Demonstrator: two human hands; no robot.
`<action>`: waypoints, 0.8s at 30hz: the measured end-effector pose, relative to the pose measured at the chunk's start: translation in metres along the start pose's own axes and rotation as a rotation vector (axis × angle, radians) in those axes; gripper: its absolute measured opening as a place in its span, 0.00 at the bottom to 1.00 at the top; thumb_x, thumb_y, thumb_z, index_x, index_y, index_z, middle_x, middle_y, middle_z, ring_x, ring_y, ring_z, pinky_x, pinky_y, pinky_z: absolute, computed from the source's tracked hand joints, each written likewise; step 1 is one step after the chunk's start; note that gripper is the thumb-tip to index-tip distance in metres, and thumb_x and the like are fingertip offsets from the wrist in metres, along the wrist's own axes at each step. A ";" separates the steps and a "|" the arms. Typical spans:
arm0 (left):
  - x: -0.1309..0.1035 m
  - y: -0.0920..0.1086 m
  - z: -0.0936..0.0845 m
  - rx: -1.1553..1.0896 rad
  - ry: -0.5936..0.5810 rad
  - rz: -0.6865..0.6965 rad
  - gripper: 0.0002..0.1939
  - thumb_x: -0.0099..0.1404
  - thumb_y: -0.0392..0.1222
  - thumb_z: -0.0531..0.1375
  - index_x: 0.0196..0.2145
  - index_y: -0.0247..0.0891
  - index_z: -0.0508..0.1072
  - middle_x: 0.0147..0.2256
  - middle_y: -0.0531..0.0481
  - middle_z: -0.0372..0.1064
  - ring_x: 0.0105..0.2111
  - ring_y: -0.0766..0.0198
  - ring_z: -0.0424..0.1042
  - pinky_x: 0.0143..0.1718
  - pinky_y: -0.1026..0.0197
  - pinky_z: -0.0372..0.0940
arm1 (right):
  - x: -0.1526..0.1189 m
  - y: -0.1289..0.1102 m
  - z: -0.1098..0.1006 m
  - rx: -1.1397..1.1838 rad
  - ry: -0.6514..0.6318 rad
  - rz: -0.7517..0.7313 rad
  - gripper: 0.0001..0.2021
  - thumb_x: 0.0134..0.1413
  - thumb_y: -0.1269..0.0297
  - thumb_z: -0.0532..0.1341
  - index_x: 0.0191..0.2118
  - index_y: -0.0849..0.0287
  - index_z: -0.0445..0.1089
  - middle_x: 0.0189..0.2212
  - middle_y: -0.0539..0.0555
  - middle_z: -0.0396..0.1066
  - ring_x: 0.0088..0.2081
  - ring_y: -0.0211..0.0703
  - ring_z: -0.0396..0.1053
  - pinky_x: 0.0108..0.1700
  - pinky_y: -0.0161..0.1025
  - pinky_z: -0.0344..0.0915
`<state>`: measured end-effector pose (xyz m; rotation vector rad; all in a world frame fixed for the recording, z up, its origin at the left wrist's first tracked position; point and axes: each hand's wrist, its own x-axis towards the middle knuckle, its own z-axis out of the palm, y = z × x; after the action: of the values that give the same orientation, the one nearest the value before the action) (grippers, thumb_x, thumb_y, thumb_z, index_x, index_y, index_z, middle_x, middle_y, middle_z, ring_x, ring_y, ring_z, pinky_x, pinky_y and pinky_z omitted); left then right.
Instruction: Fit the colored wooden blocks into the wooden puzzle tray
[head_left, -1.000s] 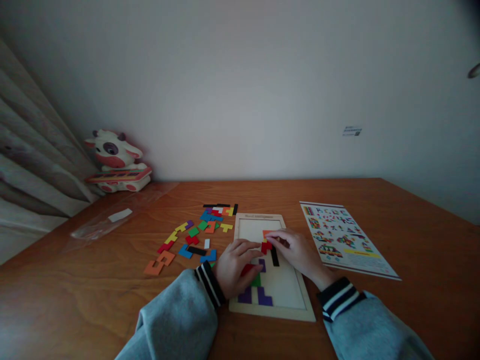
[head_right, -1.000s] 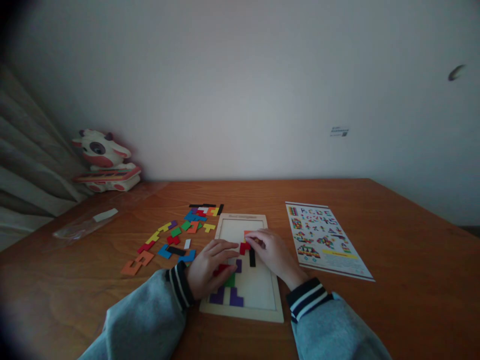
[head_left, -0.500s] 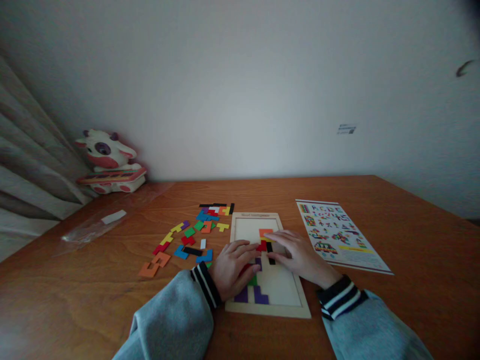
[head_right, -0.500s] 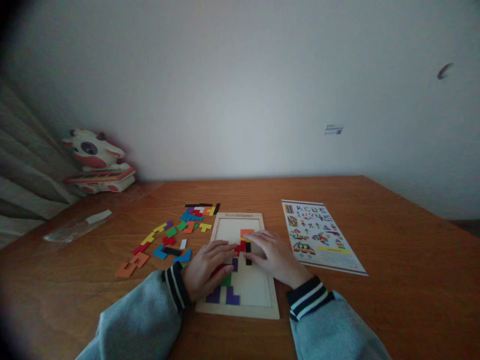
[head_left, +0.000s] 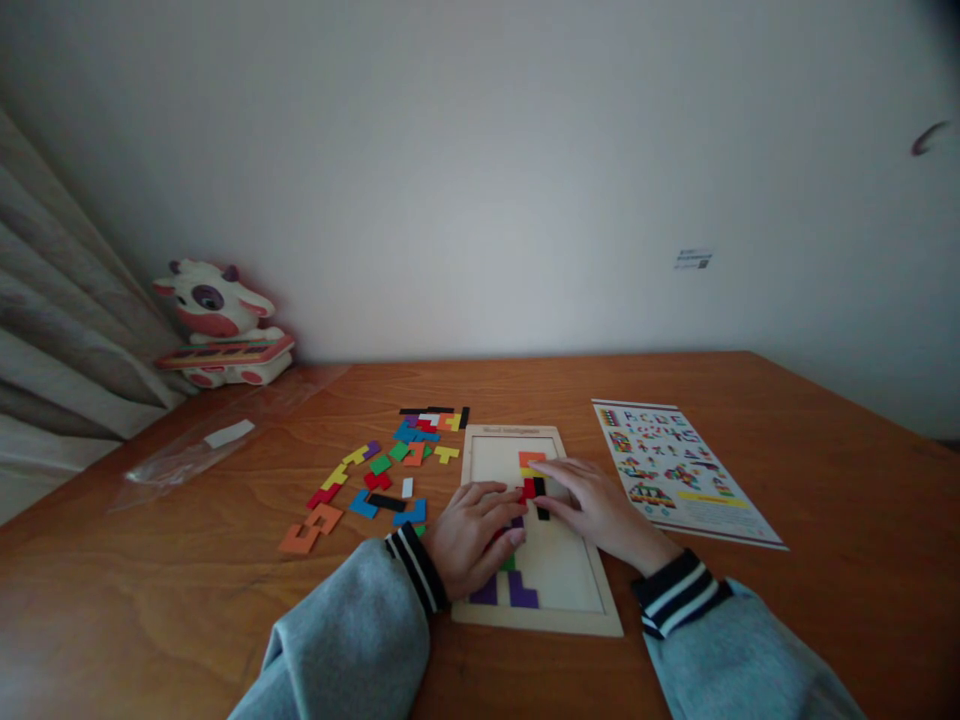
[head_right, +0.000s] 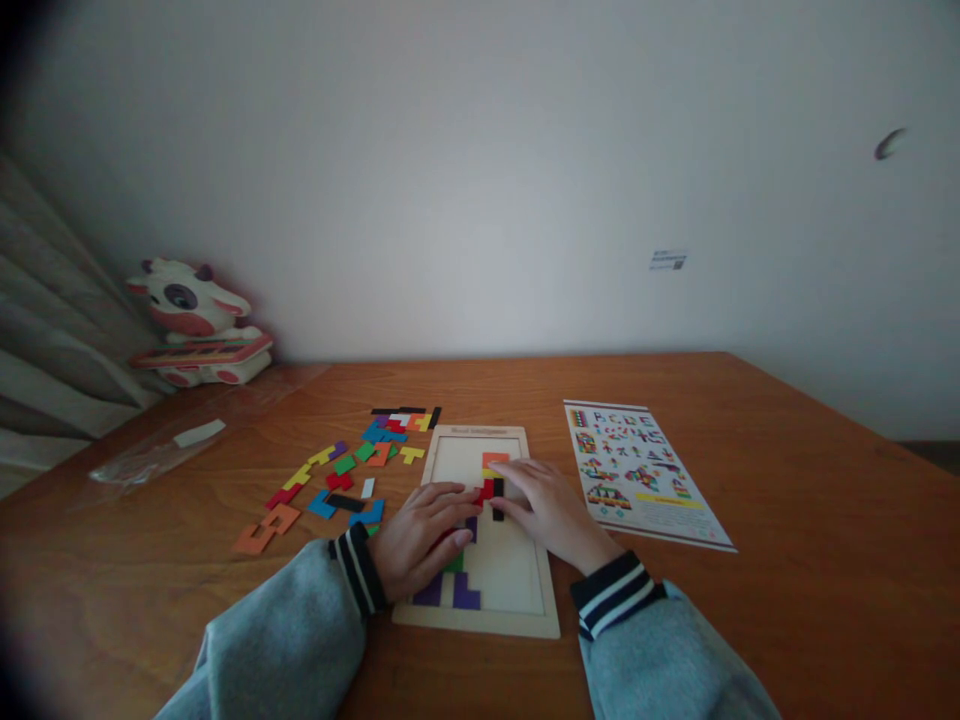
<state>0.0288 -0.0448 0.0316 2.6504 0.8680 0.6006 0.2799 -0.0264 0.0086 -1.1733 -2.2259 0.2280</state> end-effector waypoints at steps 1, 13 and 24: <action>0.000 0.000 0.000 0.002 -0.002 0.002 0.19 0.73 0.47 0.49 0.57 0.42 0.67 0.58 0.48 0.66 0.59 0.54 0.61 0.59 0.48 0.58 | 0.000 0.000 0.000 0.000 0.002 0.000 0.21 0.58 0.60 0.64 0.57 0.51 0.67 0.51 0.56 0.74 0.52 0.51 0.70 0.56 0.52 0.66; -0.002 -0.006 0.007 0.022 0.034 0.046 0.19 0.73 0.48 0.48 0.55 0.41 0.68 0.58 0.46 0.66 0.58 0.53 0.62 0.58 0.48 0.59 | 0.001 -0.005 -0.003 -0.039 0.055 -0.002 0.10 0.55 0.60 0.67 0.42 0.54 0.74 0.41 0.54 0.76 0.44 0.49 0.73 0.49 0.48 0.69; -0.002 -0.005 0.007 0.022 0.033 0.035 0.19 0.73 0.48 0.48 0.55 0.41 0.69 0.58 0.46 0.66 0.58 0.52 0.62 0.57 0.46 0.58 | -0.001 -0.011 -0.004 -0.020 0.047 -0.027 0.19 0.55 0.61 0.67 0.52 0.51 0.70 0.45 0.54 0.76 0.47 0.49 0.73 0.50 0.48 0.69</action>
<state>0.0284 -0.0427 0.0229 2.6874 0.8435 0.6493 0.2746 -0.0344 0.0156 -1.1468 -2.2068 0.1658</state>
